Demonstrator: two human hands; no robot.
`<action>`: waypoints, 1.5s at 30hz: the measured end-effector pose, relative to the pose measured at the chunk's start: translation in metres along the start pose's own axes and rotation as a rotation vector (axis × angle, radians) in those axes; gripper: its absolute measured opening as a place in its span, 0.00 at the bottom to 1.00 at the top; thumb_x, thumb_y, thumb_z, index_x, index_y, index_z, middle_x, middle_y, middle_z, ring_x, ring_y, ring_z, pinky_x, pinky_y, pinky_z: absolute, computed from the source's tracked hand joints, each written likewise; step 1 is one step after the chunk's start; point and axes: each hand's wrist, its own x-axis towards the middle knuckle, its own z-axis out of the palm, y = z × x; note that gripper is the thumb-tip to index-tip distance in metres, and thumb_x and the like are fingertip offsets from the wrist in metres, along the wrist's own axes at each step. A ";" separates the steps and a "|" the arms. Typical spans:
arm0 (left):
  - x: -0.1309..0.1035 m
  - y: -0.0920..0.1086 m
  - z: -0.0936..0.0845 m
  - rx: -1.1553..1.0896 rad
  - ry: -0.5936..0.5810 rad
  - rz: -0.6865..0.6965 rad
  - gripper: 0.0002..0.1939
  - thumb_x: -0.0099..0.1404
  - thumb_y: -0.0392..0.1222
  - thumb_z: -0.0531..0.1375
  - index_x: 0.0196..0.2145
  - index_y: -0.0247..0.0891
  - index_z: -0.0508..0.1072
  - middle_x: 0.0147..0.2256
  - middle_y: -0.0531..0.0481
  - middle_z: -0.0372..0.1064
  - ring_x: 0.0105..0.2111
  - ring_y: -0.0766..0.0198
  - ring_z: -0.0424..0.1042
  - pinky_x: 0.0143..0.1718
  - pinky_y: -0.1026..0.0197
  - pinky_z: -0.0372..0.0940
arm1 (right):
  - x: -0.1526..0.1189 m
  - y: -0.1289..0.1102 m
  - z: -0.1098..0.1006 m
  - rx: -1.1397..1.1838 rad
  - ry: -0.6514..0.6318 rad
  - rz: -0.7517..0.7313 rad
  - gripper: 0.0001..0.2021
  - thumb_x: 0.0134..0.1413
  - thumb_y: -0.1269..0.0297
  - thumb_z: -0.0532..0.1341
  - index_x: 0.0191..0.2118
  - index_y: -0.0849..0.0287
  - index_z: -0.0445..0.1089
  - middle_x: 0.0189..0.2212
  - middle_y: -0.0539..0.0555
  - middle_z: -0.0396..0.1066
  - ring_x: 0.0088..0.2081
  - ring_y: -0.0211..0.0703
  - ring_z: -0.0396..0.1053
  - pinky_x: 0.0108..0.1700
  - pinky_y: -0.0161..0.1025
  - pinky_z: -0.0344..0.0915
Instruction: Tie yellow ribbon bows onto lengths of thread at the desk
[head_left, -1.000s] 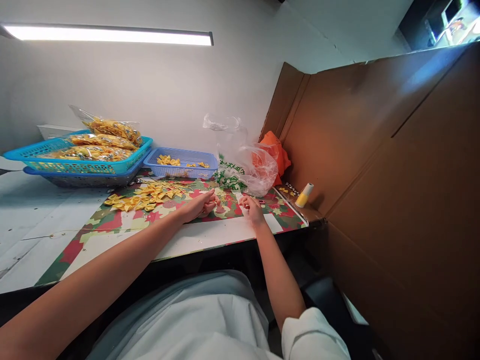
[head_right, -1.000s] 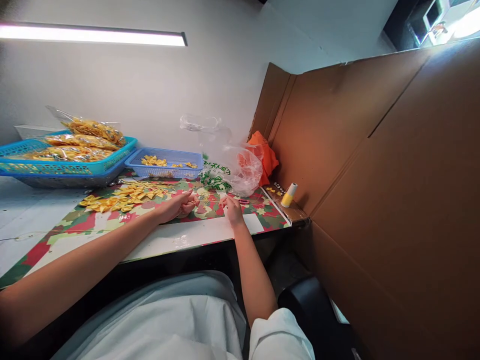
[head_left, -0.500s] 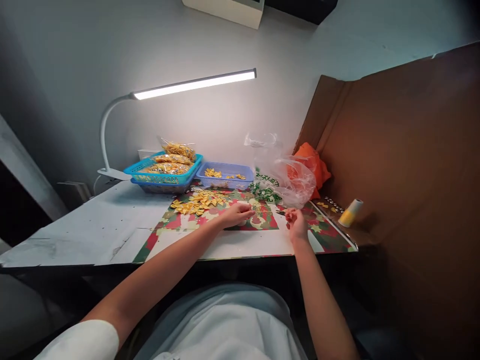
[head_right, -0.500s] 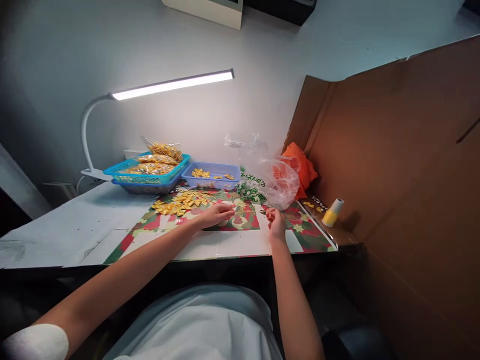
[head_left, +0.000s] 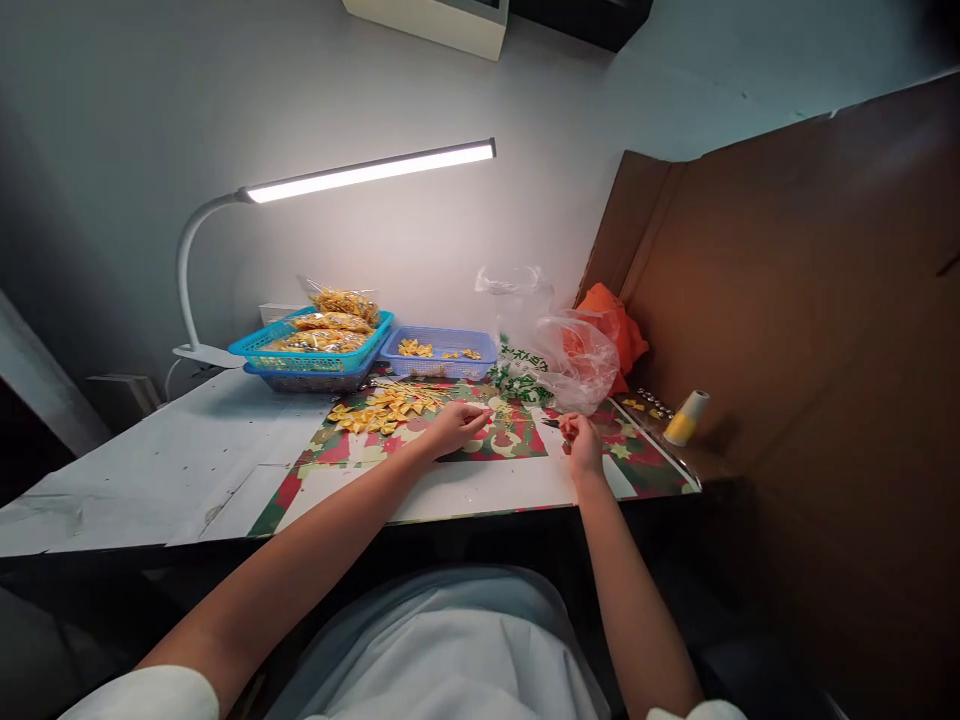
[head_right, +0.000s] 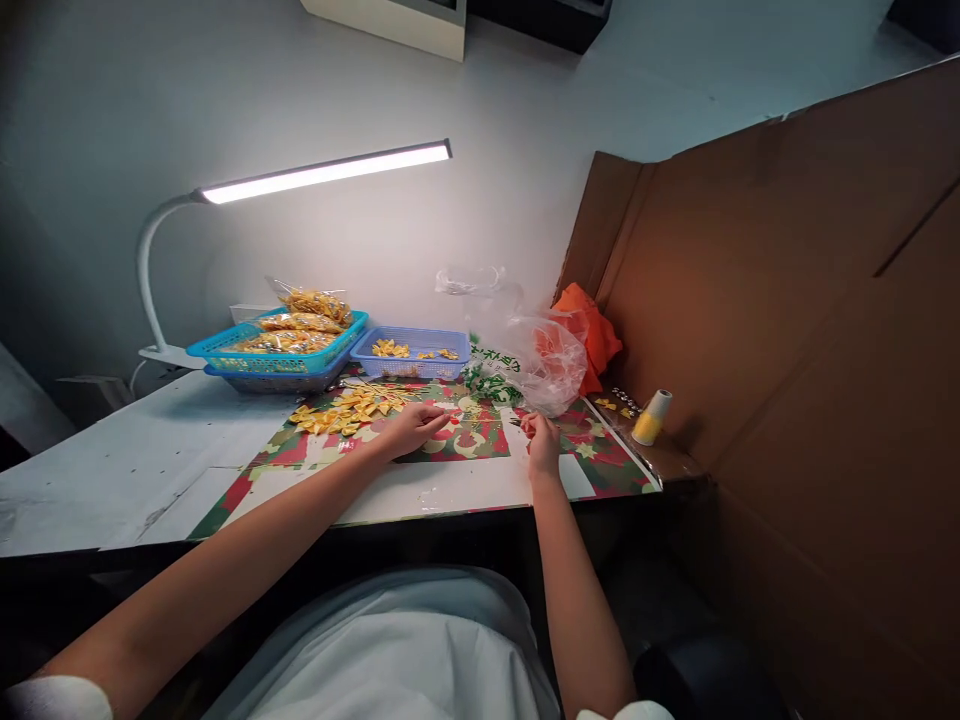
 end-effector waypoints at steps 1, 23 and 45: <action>0.000 -0.001 0.000 0.010 0.010 -0.003 0.23 0.62 0.53 0.52 0.17 0.39 0.48 0.18 0.56 0.41 0.20 0.69 0.44 0.25 0.63 0.41 | 0.000 0.000 0.000 -0.013 -0.008 -0.012 0.13 0.44 0.53 0.53 0.18 0.56 0.55 0.20 0.49 0.56 0.21 0.35 0.50 0.20 0.34 0.44; 0.024 0.039 0.038 -0.288 -0.284 0.019 0.25 0.58 0.62 0.60 0.28 0.34 0.76 0.24 0.48 0.70 0.22 0.67 0.63 0.23 0.66 0.57 | -0.011 -0.009 0.011 -0.444 -0.287 -0.376 0.11 0.51 0.70 0.50 0.20 0.57 0.57 0.28 0.51 0.64 0.37 0.42 0.64 0.43 0.37 0.60; 0.018 0.021 0.056 -0.729 -0.097 -0.282 0.33 0.44 0.67 0.69 0.31 0.33 0.71 0.21 0.58 0.56 0.17 0.77 0.47 0.18 0.69 0.41 | 0.034 -0.009 -0.029 -0.968 -0.216 -0.230 0.07 0.64 0.66 0.57 0.43 0.63 0.69 0.41 0.61 0.71 0.47 0.50 0.65 0.48 0.43 0.58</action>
